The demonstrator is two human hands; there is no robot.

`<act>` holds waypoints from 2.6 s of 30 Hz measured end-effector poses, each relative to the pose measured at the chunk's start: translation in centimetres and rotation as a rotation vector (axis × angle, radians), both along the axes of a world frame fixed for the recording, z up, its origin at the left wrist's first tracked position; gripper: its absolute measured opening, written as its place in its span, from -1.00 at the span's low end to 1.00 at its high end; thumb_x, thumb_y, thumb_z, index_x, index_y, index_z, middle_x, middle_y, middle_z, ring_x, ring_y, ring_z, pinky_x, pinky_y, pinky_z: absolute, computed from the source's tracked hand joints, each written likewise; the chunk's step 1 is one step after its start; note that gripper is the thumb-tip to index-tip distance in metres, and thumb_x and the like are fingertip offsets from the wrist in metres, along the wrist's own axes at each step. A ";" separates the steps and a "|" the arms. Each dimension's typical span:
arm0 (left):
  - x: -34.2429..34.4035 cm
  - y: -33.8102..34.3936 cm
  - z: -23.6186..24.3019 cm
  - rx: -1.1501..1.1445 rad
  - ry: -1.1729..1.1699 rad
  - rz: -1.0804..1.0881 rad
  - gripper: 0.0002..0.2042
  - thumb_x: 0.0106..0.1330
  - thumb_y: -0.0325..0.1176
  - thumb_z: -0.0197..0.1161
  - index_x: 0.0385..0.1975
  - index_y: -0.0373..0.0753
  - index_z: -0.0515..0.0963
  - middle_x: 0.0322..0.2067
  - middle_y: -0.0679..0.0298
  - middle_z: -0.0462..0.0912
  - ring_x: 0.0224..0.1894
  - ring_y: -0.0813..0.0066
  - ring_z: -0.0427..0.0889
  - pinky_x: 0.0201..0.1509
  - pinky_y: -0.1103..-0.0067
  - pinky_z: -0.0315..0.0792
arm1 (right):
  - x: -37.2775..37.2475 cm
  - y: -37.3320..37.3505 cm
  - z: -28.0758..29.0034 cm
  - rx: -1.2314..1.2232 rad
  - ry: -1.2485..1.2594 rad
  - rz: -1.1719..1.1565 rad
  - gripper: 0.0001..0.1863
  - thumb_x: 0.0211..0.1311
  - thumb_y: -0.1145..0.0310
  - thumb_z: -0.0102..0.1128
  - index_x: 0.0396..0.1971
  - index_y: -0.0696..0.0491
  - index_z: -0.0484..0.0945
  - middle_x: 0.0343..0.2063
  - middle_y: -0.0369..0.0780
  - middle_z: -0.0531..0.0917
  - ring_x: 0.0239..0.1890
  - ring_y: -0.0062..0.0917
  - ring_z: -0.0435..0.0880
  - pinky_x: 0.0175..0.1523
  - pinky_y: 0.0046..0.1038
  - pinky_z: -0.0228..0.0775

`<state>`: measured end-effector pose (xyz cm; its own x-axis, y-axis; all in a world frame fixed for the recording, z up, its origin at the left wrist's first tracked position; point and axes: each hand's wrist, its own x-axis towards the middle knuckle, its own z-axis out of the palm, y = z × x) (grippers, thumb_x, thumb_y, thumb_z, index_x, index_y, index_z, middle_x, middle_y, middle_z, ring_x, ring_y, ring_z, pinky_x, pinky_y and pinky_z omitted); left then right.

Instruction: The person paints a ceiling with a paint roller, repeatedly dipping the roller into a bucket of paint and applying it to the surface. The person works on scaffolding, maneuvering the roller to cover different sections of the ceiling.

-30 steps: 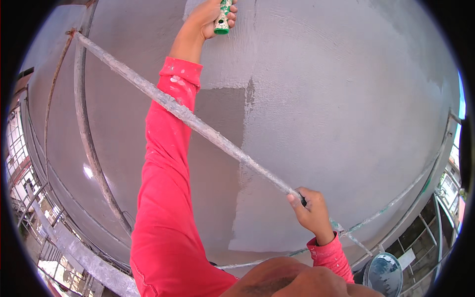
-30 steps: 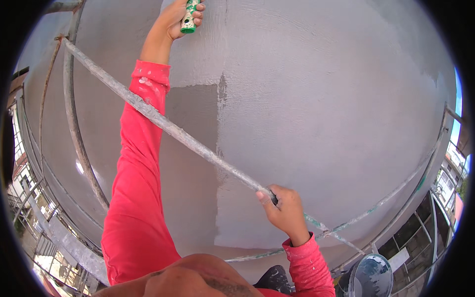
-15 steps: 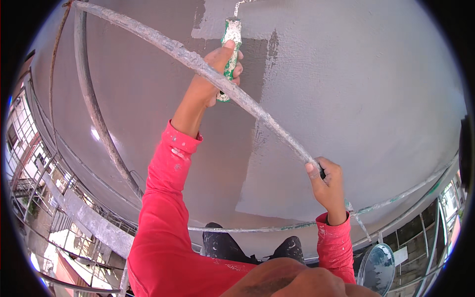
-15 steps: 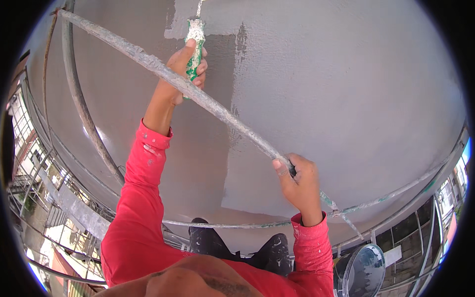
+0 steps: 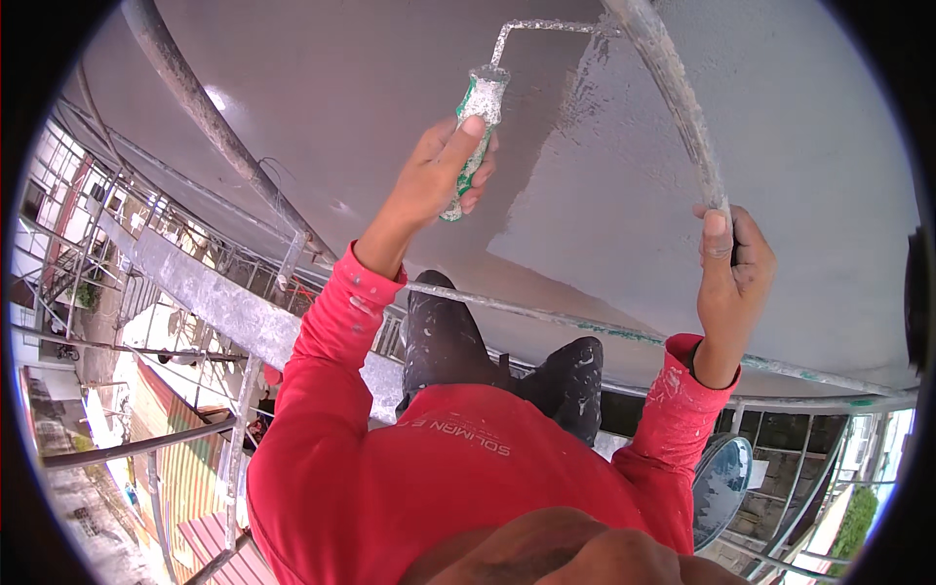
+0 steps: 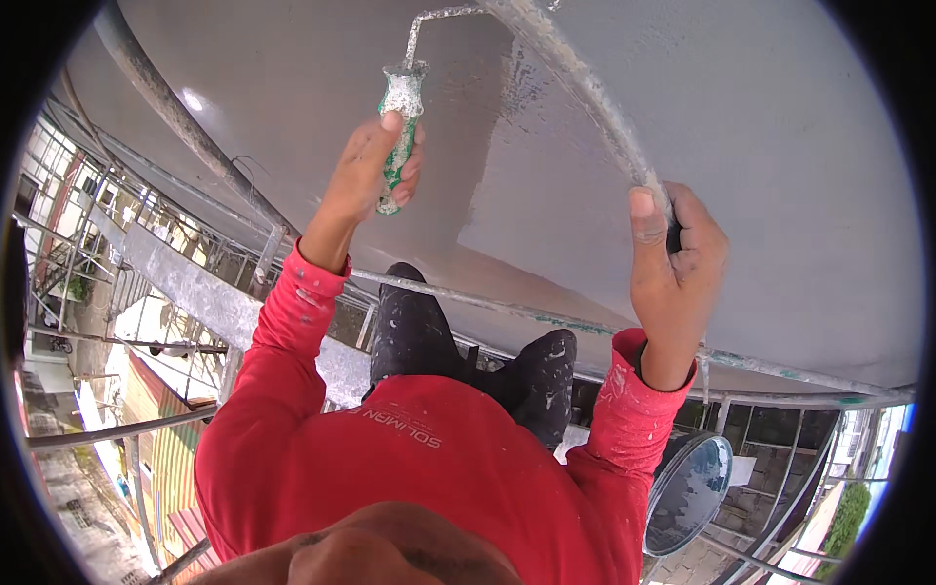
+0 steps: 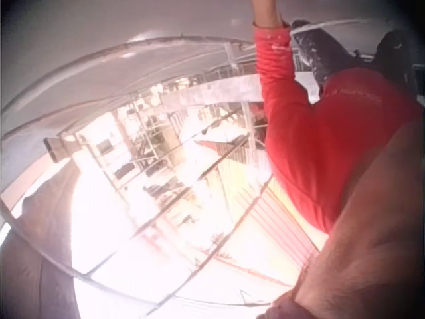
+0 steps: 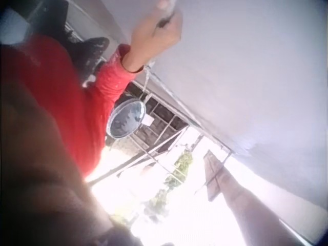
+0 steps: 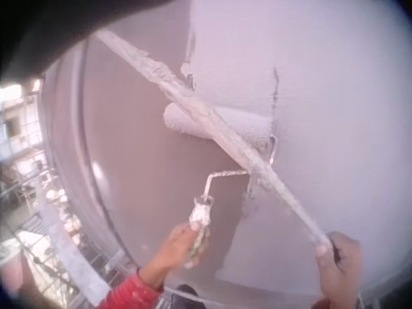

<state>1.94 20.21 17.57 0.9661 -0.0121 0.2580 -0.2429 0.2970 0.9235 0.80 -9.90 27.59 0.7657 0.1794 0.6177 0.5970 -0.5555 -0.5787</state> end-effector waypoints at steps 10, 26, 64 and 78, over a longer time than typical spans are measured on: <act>-6.2 -1.2 -11.3 0.000 0.284 -0.046 -0.58 0.55 0.07 -0.05 -0.25 -0.24 0.40 -0.61 0.33 0.40 -0.72 0.60 0.37 -0.66 0.62 0.28 | -0.1 0.0 0.2 0.041 0.020 -0.033 -0.54 0.35 0.02 0.27 -0.33 0.21 0.63 -0.63 -0.42 0.36 -0.52 -0.75 0.21 -0.43 -0.61 -0.01; -11.6 -2.9 -20.1 -0.052 1.011 -0.064 -0.48 0.41 0.26 0.04 -0.31 -0.17 0.37 -0.63 0.42 0.34 -0.75 0.64 0.26 -0.69 0.63 0.22 | 0.0 0.2 -0.1 0.003 -0.055 -0.046 -0.59 0.32 0.07 0.31 -0.37 0.19 0.60 -0.65 -0.37 0.34 -0.55 -0.70 0.22 -0.44 -0.60 0.03; 1.9 -1.2 -21.7 0.119 1.407 -0.203 -0.85 0.22 -0.48 0.24 -0.40 -0.23 0.35 -0.65 0.37 0.46 -0.72 0.58 0.45 -0.70 0.63 0.42 | 0.7 0.3 -1.3 0.101 -0.161 -0.007 -0.54 0.28 -0.01 0.34 -0.39 0.17 0.60 -0.68 -0.31 0.36 -0.59 -0.63 0.24 -0.46 -0.58 0.12; -0.2 -1.1 -19.6 0.002 1.079 -0.300 -0.92 0.30 -0.43 0.19 -0.40 -0.25 0.46 -0.60 0.41 0.46 -0.63 0.64 0.47 -0.63 0.68 0.40 | 0.0 0.4 -0.6 -0.005 -0.042 -0.074 -0.53 0.38 -0.05 0.20 -0.31 0.15 0.63 -0.62 -0.32 0.47 -0.57 -0.66 0.33 -0.47 -0.53 0.14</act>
